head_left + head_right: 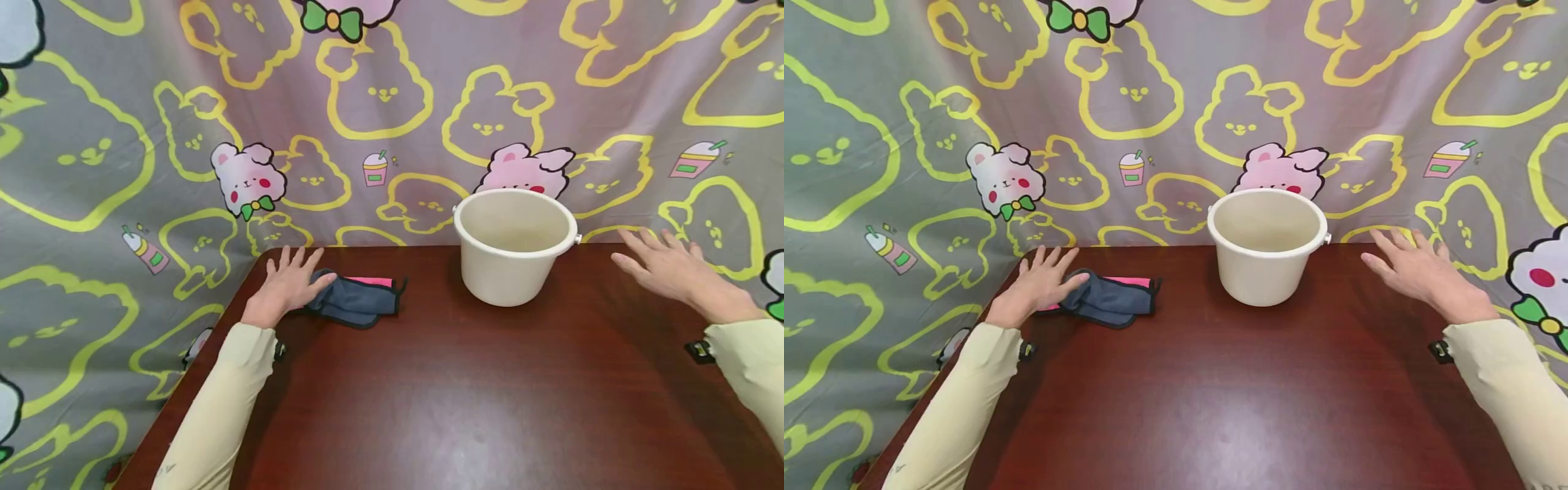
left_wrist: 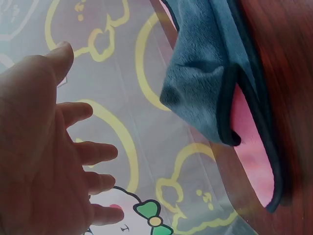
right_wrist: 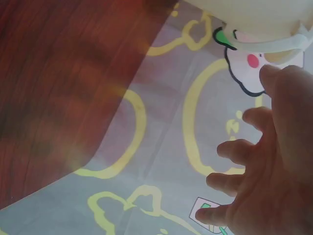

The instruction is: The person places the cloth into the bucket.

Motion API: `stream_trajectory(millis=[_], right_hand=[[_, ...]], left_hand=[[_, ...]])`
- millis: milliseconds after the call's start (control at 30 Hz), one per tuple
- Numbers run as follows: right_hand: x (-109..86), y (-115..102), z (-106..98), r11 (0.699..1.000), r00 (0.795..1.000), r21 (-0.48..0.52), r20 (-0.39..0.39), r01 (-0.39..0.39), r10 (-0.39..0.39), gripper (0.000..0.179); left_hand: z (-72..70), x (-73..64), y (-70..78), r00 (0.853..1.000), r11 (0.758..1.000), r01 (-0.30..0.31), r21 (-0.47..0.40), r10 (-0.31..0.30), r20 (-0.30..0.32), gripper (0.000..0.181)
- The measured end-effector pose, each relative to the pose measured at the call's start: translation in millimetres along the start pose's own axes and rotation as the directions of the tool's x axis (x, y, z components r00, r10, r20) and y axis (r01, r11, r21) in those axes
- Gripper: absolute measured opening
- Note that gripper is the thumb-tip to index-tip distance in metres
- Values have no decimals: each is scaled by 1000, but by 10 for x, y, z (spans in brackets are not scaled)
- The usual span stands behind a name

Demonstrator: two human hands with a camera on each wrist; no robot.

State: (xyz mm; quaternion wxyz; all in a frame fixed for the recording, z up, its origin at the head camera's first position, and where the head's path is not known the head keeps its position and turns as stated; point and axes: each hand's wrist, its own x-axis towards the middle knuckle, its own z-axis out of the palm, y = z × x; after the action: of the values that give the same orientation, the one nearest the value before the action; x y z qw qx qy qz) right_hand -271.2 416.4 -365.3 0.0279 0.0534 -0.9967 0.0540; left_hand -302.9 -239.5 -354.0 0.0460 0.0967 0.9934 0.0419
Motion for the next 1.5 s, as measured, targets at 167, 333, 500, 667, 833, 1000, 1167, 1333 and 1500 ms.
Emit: stream_trajectory(millis=[167, 333, 500, 667, 833, 1000, 1167, 1333, 1500], right_hand=[[34, -59, -32, 995, 992, 74, -106, 72, -64, 70], [50, -115, -61, 968, 979, 204, -172, 148, -113, 68], [46, -173, -93, 951, 982, 283, -172, 122, -75, 69], [37, -303, -117, 930, 986, 360, -164, 81, -22, 65], [23, -406, -102, 879, 980, 465, -200, 102, -8, 58], [68, -526, -50, 763, 972, 626, -236, 160, -11, 56], [112, -663, 18, 666, 963, 719, -268, 198, 3, 54], [132, -729, 115, 627, 964, 748, -266, 218, -17, 55], [150, -793, 198, 572, 962, 786, -271, 235, -24, 55]], left_hand=[[27, -24, 38, 1000, 1000, -11, -26, 11, -10, 84], [75, 4, 73, 1000, 999, -13, -39, 13, -1, 84], [131, 40, 143, 1000, 999, -14, -46, 13, -12, 83], [253, 78, 233, 1000, 998, -19, -59, 20, 11, 84], [375, 140, 315, 999, 998, -1, -60, 4, 43, 86], [468, 172, 324, 994, 997, 62, -45, -58, 92, 87], [578, 204, 306, 989, 994, 85, -68, -76, 131, 86], [689, 228, 276, 983, 991, 101, -87, -86, 163, 88], [727, 249, 275, 980, 993, 103, -59, -91, 180, 86]])
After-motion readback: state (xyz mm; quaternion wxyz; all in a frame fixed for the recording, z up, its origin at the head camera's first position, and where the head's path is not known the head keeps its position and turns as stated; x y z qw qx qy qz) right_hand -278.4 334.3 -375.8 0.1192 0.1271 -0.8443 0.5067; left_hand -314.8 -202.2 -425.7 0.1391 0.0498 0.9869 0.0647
